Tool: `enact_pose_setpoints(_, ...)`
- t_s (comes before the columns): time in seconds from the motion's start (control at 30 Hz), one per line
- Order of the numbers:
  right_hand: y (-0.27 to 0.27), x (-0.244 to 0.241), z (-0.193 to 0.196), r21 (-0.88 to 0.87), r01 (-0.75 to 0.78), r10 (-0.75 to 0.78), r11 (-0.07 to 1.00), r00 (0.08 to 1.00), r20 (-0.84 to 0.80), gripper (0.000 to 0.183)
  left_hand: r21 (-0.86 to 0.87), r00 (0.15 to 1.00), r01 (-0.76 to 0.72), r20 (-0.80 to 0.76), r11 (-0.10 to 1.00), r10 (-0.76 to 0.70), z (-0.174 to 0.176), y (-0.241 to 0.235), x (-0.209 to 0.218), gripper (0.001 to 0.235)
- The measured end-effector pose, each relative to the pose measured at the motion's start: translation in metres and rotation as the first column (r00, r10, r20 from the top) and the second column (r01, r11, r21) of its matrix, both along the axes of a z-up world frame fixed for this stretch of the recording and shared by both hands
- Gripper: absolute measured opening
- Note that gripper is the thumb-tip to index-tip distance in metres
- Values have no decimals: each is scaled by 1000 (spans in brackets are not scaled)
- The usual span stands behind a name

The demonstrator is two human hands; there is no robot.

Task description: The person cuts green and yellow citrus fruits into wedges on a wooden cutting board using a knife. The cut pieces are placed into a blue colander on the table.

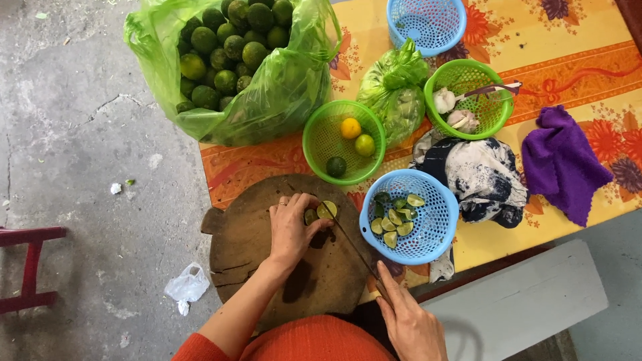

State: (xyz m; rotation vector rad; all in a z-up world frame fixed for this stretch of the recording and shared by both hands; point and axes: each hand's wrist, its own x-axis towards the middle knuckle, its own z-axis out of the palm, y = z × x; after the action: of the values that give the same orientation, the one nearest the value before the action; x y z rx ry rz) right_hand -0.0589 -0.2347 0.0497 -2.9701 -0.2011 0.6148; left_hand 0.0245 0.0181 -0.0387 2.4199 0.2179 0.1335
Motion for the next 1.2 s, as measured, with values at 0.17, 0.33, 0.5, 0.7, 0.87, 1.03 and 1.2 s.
enact_pose_setpoints(0.17, 1, 2, -6, -24, 13, -15, 1000, 997, -79, 67, -75, 999, -35, 10, 997, 36, -2, 0, -1, 43)
enact_pose_setpoints(0.33, 18, 15, -6, 25, 47, -43, 999, 989, -144, 66, -109, 999, -47, -25, 993, 44, -5, 3, 1, 43)
enact_pose_setpoints(0.5, 37, 31, -56, 110, -136, 120, 984, 982, 144, 65, -141, 999, -40, -34, 989, 35, -7, 2, 0, 42)
enact_pose_setpoints(0.7, 33, 21, -52, 145, -203, 165, 968, 957, 240, 68, -165, 989, 12, 145, 986, 12, 0, 9, -7, 37)
enact_pose_setpoints(0.87, 11, -5, -31, 250, -3, -8, 968, 999, 44, 66, -190, 997, 76, 48, 979, -68, 30, 28, -24, 65)
enact_pose_setpoints(1.03, 11, -4, -7, 274, 447, -314, 852, 853, -418, 68, -72, 957, 64, -278, 995, -82, 41, 26, -31, 92)
enact_pose_setpoints(1.2, 21, 6, -2, 425, 692, -358, 584, 689, -630, 67, -112, 969, 129, -198, 985, -150, 30, 6, -11, 91)
